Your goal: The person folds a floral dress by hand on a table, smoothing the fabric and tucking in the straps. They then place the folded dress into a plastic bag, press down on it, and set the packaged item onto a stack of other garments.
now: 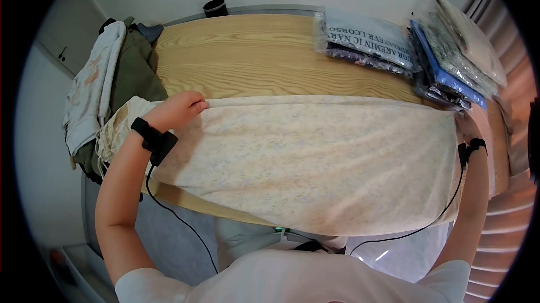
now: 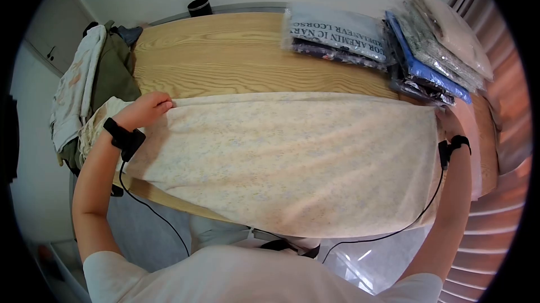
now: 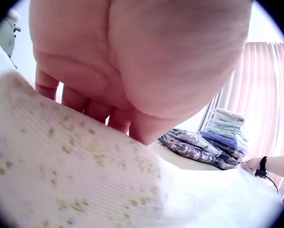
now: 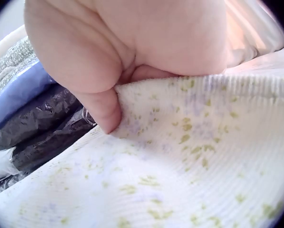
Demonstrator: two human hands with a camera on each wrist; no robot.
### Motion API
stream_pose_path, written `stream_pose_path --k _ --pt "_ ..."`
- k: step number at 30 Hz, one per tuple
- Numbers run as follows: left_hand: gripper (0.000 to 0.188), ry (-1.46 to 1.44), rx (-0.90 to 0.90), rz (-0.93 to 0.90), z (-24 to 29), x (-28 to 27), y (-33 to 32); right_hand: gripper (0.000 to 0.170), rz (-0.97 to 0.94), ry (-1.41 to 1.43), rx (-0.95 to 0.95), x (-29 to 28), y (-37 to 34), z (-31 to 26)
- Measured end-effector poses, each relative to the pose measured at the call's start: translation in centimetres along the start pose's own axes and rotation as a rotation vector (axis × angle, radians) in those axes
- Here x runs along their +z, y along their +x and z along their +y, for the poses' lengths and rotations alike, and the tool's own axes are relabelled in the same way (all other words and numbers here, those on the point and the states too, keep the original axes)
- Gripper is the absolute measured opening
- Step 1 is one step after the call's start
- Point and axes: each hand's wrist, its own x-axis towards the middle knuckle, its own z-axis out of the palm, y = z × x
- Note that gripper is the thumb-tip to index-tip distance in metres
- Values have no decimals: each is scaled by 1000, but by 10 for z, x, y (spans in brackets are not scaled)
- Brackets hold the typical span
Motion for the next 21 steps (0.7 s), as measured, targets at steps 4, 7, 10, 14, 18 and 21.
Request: stream_pose_path --k 4,7,10,14,18,21 --pt "24 15 -126 -90 -28 -18 -15 47 60 -103 -16 -1 7 13" --pt "26 82 -190 -88 -42 -33 -30 47 -9 -14 7 -8 17 23" --pt "26 -46 -256 -95 -53 -39 -39 48 -13 -68 -22 -9 17 24" --pt "23 -322 -162 24 -69 -34 -37 50 24 -43 22 -9 15 24" --pt "21 -269 -67 142 -80 -27 -29 50 40 35 28 -4 12 20" --pt "20 -213 -89 127 -88 -19 -22 50 45 -45 18 -5 15 19"
